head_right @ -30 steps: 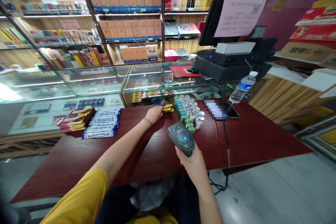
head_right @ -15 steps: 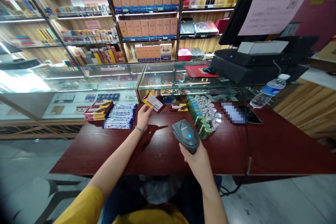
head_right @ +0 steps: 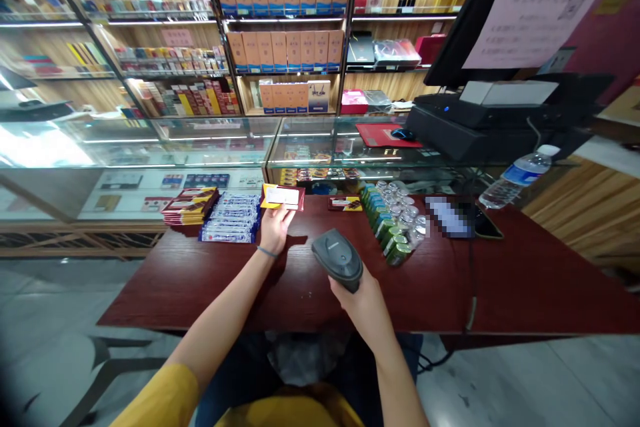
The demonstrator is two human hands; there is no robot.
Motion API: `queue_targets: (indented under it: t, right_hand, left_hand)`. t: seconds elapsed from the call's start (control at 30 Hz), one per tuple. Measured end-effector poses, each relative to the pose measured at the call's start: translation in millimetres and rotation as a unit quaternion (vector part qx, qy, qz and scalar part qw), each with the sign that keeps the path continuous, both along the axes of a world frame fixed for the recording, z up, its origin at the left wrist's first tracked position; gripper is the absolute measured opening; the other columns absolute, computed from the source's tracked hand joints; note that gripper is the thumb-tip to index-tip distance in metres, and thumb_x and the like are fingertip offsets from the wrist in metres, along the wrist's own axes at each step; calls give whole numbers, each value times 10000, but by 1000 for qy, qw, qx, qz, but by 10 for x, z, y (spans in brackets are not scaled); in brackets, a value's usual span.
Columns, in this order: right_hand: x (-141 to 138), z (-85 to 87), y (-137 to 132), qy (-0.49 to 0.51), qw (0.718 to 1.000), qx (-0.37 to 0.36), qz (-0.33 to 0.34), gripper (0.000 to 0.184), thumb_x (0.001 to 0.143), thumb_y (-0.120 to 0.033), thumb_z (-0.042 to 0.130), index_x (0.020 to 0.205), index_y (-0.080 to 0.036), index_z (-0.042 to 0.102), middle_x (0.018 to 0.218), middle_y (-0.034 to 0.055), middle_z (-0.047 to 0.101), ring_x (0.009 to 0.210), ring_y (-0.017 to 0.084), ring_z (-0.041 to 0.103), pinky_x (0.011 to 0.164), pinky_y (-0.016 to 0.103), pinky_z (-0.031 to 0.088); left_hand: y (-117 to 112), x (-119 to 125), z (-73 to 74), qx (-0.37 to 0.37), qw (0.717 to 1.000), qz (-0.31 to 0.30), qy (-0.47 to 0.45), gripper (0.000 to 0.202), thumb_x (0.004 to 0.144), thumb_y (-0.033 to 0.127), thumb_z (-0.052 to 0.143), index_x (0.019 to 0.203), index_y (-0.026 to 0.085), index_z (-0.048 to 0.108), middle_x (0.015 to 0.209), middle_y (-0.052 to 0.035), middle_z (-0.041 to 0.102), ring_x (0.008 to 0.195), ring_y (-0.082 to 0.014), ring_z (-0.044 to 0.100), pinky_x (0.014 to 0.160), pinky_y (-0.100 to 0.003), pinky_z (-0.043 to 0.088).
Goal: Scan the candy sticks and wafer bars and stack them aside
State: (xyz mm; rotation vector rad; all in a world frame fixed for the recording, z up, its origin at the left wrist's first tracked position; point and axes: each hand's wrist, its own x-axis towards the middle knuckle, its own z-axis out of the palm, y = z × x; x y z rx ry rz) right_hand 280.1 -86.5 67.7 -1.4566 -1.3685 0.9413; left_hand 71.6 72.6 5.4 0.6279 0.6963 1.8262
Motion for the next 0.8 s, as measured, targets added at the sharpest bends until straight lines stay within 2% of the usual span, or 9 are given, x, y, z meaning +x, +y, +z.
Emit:
queue_targets:
  t: [0.17, 0.3, 0.4, 0.47, 0.57, 0.63, 0.73, 0.8]
  right_hand:
    - [-8, -42, 10, 10, 1000, -4, 0, 290, 766, -485, 737, 815, -216, 639, 501, -14, 595, 432, 169, 537, 453, 279, 469]
    - [-5, -45, 24, 28, 1000, -4, -8, 302, 755, -462, 753, 871, -215, 623, 528, -23, 613, 421, 155, 528, 435, 268, 464]
    - [20, -33, 39, 23, 1000, 8, -3, 325, 766, -483, 748, 897, -211, 627, 529, -29, 605, 431, 158, 533, 445, 269, 468]
    - [42, -37, 52, 11, 1000, 11, 4, 333, 768, -507, 748, 868, -212, 633, 527, -24, 598, 448, 165, 541, 464, 276, 476]
    - [66, -69, 77, -7, 1000, 12, 13, 332, 774, -531, 744, 804, -222, 626, 534, -8, 607, 474, 179, 563, 496, 287, 484]
    - [73, -97, 96, -13, 1000, 16, 20, 329, 772, -532, 745, 745, -235, 608, 520, 0, 605, 470, 186, 568, 498, 293, 484]
    - [76, -122, 122, -26, 999, 26, 25, 345, 758, -529, 753, 649, -256, 571, 468, 2, 578, 450, 195, 569, 483, 296, 483]
    - [75, -126, 136, -40, 998, 31, 29, 355, 751, -527, 751, 613, -263, 559, 455, 3, 574, 458, 201, 582, 482, 293, 487]
  left_hand:
    - [-9, 3, 11, -7, 999, 9, 41, 363, 815, 337, 809, 1085, 205, 605, 1189, -82, 671, 1205, -231, 631, 1053, -428, 537]
    - [12, -69, 45, -26, 996, 61, 53, 433, 788, 386, 832, 1114, 208, 610, 1132, -63, 666, 1093, -204, 658, 939, -343, 570]
    - [44, -289, 152, -2, 986, 116, 115, 381, 810, 454, 804, 1023, 187, 636, 957, -38, 659, 926, -172, 665, 830, -275, 563]
    - [51, -554, 262, 16, 969, 168, 181, 347, 829, 469, 785, 959, 182, 641, 868, -23, 644, 833, -160, 652, 766, -251, 547]
    - [1, -1105, 446, 43, 930, 248, 269, 316, 853, 425, 770, 1020, 189, 642, 917, -32, 672, 858, -174, 661, 787, -263, 544]
    - [-81, -1524, 557, 46, 894, 299, 331, 319, 872, 388, 751, 1092, 187, 637, 976, -49, 689, 913, -191, 670, 833, -284, 546]
    - [-256, -2122, 670, 27, 806, 366, 464, 236, 924, 347, 683, 1099, 188, 673, 1028, -66, 690, 957, -205, 662, 849, -296, 540]
    - [-372, -2450, 692, 11, 728, 394, 561, 173, 965, 309, 628, 1087, 213, 707, 1032, -61, 685, 964, -207, 654, 879, -309, 530]
